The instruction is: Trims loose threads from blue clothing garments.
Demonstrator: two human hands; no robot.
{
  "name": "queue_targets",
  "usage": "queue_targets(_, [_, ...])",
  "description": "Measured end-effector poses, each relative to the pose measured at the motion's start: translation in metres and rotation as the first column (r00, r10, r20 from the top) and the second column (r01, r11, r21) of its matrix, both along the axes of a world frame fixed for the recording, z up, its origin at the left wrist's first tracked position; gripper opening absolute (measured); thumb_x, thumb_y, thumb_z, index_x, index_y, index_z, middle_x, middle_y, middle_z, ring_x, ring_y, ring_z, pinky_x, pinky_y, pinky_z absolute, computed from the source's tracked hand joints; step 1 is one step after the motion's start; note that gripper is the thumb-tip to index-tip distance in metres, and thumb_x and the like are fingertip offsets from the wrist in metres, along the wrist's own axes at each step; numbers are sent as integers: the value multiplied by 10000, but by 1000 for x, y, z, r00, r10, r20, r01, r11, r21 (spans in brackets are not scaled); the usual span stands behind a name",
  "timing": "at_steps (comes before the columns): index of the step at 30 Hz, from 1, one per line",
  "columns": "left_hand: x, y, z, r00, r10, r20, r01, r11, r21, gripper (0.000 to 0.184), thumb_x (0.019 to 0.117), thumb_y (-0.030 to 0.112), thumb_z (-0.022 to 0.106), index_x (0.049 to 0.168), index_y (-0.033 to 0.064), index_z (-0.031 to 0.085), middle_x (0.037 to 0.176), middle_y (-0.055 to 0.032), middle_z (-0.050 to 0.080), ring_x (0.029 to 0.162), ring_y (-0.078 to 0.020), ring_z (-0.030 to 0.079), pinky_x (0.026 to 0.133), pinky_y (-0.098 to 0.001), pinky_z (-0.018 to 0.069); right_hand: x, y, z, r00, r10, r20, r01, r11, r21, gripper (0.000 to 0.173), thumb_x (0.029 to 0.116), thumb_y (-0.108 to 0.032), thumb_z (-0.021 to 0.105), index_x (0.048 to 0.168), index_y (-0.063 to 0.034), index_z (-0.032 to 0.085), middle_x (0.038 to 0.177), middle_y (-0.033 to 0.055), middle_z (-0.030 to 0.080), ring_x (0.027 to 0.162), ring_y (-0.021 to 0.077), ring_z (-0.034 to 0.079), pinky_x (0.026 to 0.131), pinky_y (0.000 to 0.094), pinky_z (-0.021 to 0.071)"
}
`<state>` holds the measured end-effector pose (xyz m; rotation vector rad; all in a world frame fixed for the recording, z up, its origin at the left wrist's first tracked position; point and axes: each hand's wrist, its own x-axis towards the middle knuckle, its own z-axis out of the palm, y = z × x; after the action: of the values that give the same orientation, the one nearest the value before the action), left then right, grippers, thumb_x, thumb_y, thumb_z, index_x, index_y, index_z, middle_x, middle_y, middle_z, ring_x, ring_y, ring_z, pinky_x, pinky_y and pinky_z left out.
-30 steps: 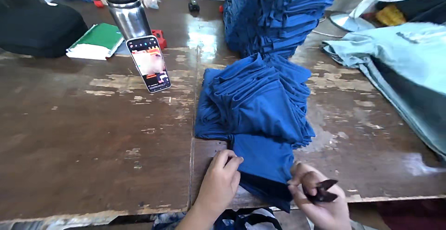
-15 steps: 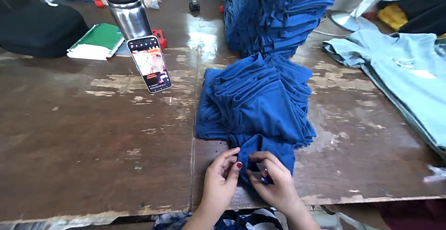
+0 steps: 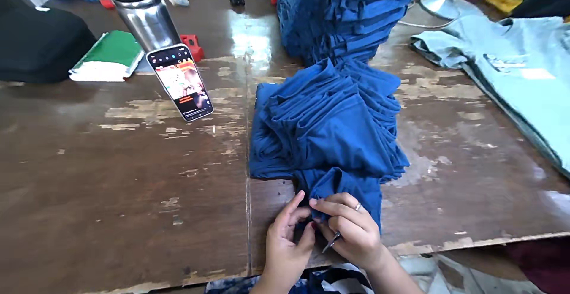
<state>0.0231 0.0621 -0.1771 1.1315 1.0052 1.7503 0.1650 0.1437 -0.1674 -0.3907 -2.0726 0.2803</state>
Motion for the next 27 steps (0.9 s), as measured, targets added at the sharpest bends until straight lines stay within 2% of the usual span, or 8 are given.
queue_targets(2, [0,0,-2,1000,-3,17,3,1000,2,618,846,-138,651,1433,-107,460,1128,-40,758,1022,-84,717,940,-274,580,0,-2,1,1000,4,-22,-3,1000,10,195,928,-15,684,841,-89,526,1031,71,702,981,157,659,896,243,538])
queue_targets(5, [0,0,-1,999,8,36,-7,1000,-20,555,839,-141,668,1376,-80,540,1111,-46,763,1010,-93,722,935,-274,582,-1,-3,1,1000,18,-13,-19,999,-38,179,928,-1,666,846,-82,529,1020,74,692,1003,159,655,913,243,536])
queue_targets(9, [0,0,-3,999,47,-22,-48,998,-34,389,851,-129,646,1232,-59,680,1114,-63,757,1019,-89,715,942,-262,578,0,-6,6,999,39,-13,-40,995,-94,171,917,6,650,851,-82,519,989,66,679,997,144,661,912,240,548])
queue_targets(12, [1,1,-3,993,85,-77,-88,995,-40,343,831,-124,663,1155,-39,738,1080,-82,752,998,-88,716,915,-246,590,0,-11,10,999,51,2,-51,993,-107,169,910,1,649,849,-91,520,997,62,670,991,142,654,895,238,549])
queue_targets(18, [3,3,-7,980,115,-163,-113,993,23,274,832,-50,722,1088,26,783,997,-49,734,945,-46,688,866,-190,577,-1,-22,14,997,63,43,-60,995,-77,163,926,-1,637,849,-90,525,976,72,659,972,166,641,883,248,540])
queue_targets(24, [3,5,-7,964,137,-229,-134,991,28,155,862,5,725,1005,19,782,970,-45,743,940,-43,696,863,-184,578,-2,-26,16,992,116,46,-112,990,-83,169,927,14,616,847,-97,518,941,60,642,967,167,638,901,258,540])
queue_targets(27, [2,4,-7,975,123,-186,-122,992,14,118,900,16,694,998,2,758,990,-50,744,945,-56,703,864,-203,587,-1,-25,15,989,147,-6,-146,974,-172,161,926,-26,629,859,-106,507,1011,65,631,1007,148,630,905,246,534])
